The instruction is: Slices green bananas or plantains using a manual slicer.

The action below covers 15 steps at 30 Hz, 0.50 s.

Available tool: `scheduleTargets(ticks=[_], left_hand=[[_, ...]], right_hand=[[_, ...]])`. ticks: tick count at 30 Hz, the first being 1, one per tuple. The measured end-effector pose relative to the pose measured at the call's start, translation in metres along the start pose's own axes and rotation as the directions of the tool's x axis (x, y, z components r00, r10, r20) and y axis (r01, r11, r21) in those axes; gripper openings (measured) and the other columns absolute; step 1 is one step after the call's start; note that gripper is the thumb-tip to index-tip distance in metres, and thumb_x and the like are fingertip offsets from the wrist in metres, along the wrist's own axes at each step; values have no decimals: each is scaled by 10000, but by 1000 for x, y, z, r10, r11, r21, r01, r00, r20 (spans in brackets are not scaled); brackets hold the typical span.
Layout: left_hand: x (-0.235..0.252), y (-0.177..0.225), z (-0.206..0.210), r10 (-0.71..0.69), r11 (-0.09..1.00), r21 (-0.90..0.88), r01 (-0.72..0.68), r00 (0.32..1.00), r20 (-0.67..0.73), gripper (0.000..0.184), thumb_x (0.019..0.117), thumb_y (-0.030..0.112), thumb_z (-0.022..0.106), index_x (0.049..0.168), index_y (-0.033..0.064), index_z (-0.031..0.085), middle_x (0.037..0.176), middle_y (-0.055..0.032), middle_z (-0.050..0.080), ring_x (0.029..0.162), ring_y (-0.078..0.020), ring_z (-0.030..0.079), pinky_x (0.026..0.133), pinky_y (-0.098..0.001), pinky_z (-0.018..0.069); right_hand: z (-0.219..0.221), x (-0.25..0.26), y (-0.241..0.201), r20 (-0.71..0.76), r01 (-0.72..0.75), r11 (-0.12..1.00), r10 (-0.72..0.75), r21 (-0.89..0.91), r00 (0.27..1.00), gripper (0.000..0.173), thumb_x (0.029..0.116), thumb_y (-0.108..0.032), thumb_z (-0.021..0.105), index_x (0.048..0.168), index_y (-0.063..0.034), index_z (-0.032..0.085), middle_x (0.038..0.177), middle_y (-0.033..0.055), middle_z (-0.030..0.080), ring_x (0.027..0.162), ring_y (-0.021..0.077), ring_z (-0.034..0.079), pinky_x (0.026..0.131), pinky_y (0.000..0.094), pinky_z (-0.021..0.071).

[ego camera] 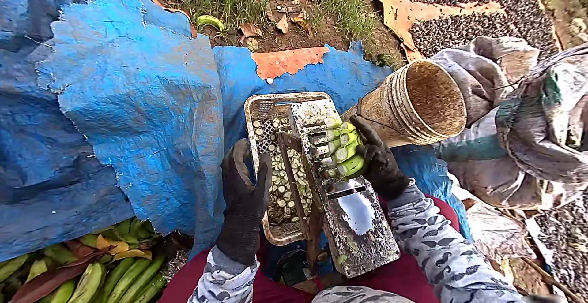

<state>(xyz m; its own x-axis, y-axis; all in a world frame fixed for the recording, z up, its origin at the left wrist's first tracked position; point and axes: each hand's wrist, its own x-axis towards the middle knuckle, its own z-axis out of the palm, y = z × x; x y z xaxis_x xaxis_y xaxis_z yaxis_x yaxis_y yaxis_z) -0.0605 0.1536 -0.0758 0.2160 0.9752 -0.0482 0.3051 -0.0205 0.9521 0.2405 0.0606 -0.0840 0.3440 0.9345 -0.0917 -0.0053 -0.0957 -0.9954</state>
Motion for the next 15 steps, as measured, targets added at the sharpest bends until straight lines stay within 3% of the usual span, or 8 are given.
scheduleTargets(ticks=[2, 4, 6, 8, 9, 11, 13, 15], left_hand=[[-3, 5, 15, 44, 998, 40, -47, 998, 52, 607, 976, 341, 645, 1482, 59, 462, 1491, -172, 494, 1350, -263, 512, 1111, -446, 439], [-3, 9, 21, 58, 997, 47, -62, 996, 71, 602, 976, 359, 646, 1473, 66, 475, 1487, -170, 496, 1339, -262, 516, 1103, -449, 437], [-1, 12, 19, 51, 998, 30, -53, 997, 63, 587, 983, 371, 632, 1472, 84, 479, 1491, -153, 495, 1352, -254, 506, 1106, -453, 436], [1, 12, 17, 39, 999, 16, -40, 998, 42, 578, 993, 385, 620, 1479, 107, 476, 1489, -132, 501, 1357, -244, 506, 1103, -449, 449], [1, 11, 17, 38, 999, 16, -39, 999, 38, 574, 997, 386, 619, 1483, 118, 473, 1492, -124, 498, 1360, -234, 504, 1105, -440, 453], [0, 11, 18, 54, 998, 35, -56, 998, 38, 567, 1001, 390, 616, 1480, 120, 476, 1488, -125, 502, 1354, -228, 509, 1104, -436, 451], [0, 10, 18, 69, 996, 47, -70, 997, 30, 562, 999, 387, 621, 1473, 119, 485, 1478, -126, 512, 1341, -224, 523, 1099, -429, 457], [1, 10, 14, 49, 998, 33, -49, 999, 24, 558, 993, 362, 633, 1465, 101, 490, 1469, -139, 513, 1337, -231, 521, 1102, -420, 451]], right_hand=[[-14, -9, 3, -47, 8, 997, -12, -78, 999, 700, 848, -186, 578, 1537, -172, 455, 1540, 52, 493, 1233, 179, 604, 953, 414, 559], [-25, -16, -3, -77, -4, 980, -12, -197, 997, 688, 833, -147, 557, 1517, -138, 479, 1509, 59, 532, 1219, 157, 616, 950, 376, 557], [-29, -22, -14, -74, -29, 941, 4, -338, 997, 666, 876, -178, 527, 1536, -114, 460, 1533, 59, 515, 1246, 129, 594, 965, 346, 537], [-19, -21, -25, -137, -117, 845, 52, -522, 989, 635, 955, -302, 544, 1556, -129, 431, 1574, 109, 459, 1362, 214, 520, 1072, 450, 479], [-7, -16, -28, -217, -215, 763, 100, -610, 971, 676, 966, -408, 613, 1564, -162, 414, 1562, 158, 454, 1366, 300, 512, 1072, 541, 465], [15, -4, -27, -338, -373, 549, 167, -748, 926, 903, 846, -585, 756, 1583, -230, 373, 1480, 266, 477, 1267, 467, 549, 960, 691, 479], [31, 6, -28, -352, -394, 438, 177, -808, 919, 989, 770, -594, 831, 1578, -246, 380, 1404, 289, 519, 1156, 496, 595, 864, 706, 502], [40, 14, -29, -323, -374, 366, 195, -852, 926, 1015, 759, -585, 845, 1587, -244, 367, 1397, 298, 520, 1122, 498, 611, 838, 705, 510]])
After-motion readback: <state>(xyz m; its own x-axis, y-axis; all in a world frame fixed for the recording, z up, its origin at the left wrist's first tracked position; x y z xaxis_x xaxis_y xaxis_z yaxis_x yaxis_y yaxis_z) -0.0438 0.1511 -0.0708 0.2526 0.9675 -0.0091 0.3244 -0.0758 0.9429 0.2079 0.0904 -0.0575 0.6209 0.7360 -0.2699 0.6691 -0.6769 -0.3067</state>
